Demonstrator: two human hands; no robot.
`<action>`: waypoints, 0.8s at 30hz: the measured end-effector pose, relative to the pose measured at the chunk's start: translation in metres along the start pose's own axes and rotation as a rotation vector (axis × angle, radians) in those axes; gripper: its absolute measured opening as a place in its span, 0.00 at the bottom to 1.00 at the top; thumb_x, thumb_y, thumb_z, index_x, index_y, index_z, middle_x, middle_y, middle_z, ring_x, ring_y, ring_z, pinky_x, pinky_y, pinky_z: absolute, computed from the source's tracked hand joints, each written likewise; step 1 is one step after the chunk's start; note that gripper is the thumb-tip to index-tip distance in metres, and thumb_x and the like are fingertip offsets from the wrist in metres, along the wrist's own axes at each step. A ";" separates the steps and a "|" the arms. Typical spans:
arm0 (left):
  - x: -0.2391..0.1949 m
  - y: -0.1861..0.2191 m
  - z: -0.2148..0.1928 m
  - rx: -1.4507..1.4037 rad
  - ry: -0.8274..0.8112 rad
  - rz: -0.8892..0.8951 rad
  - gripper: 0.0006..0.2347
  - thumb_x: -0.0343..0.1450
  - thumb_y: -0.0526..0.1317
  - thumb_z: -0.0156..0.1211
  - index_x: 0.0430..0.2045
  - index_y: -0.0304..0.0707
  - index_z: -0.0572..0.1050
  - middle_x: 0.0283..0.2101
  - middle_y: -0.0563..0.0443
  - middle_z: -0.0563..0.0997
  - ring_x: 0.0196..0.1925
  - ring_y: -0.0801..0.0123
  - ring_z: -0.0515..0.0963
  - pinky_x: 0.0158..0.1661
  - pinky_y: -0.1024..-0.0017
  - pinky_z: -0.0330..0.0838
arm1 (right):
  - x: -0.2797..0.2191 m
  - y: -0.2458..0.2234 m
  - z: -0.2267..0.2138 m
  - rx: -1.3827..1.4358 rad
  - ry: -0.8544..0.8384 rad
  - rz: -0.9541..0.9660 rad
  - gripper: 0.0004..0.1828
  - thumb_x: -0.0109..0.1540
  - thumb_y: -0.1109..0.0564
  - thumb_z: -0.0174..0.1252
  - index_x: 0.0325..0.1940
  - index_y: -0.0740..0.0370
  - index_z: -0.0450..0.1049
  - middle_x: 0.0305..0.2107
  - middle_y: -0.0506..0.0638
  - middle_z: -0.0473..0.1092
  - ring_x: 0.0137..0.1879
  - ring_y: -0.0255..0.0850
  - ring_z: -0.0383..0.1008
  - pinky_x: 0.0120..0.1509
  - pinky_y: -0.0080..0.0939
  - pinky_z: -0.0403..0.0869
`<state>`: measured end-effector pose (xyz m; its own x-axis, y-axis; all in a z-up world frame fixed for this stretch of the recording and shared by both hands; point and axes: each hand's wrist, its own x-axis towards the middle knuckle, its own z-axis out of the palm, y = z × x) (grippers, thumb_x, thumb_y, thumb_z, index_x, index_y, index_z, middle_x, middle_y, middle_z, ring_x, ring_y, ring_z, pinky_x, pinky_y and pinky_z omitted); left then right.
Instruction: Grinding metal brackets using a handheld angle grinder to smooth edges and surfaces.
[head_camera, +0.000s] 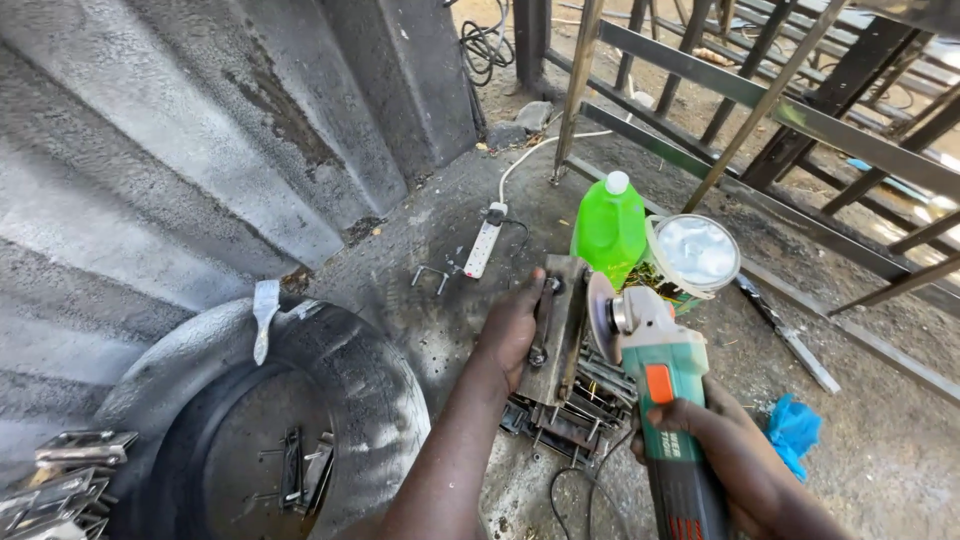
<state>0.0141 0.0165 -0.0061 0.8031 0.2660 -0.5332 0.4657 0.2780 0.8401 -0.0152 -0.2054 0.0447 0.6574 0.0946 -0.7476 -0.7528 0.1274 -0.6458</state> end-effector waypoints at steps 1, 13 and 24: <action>-0.004 0.003 -0.001 0.003 -0.012 -0.002 0.22 0.72 0.62 0.49 0.29 0.47 0.84 0.34 0.49 0.87 0.41 0.57 0.86 0.49 0.55 0.75 | 0.003 0.002 0.001 0.006 0.010 -0.003 0.25 0.56 0.72 0.53 0.58 0.69 0.67 0.35 0.71 0.67 0.34 0.66 0.71 0.40 0.61 0.71; -0.008 0.000 0.008 0.284 -0.024 -0.175 0.23 0.76 0.58 0.44 0.31 0.43 0.82 0.39 0.44 0.86 0.43 0.57 0.84 0.51 0.57 0.72 | 0.008 -0.013 -0.001 -0.450 0.090 -0.264 0.38 0.47 0.67 0.63 0.63 0.58 0.70 0.42 0.54 0.75 0.45 0.44 0.71 0.50 0.45 0.72; -0.007 0.008 -0.007 -0.081 0.288 -0.271 0.14 0.74 0.45 0.49 0.38 0.36 0.81 0.37 0.38 0.82 0.40 0.50 0.80 0.38 0.56 0.72 | 0.005 0.003 0.001 -0.640 -0.118 -0.192 0.42 0.45 0.63 0.65 0.65 0.52 0.72 0.40 0.49 0.78 0.41 0.39 0.72 0.47 0.39 0.73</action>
<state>0.0099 0.0229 0.0034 0.5126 0.4179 -0.7501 0.6065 0.4421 0.6608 -0.0147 -0.2035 0.0392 0.7536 0.2404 -0.6118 -0.4701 -0.4534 -0.7573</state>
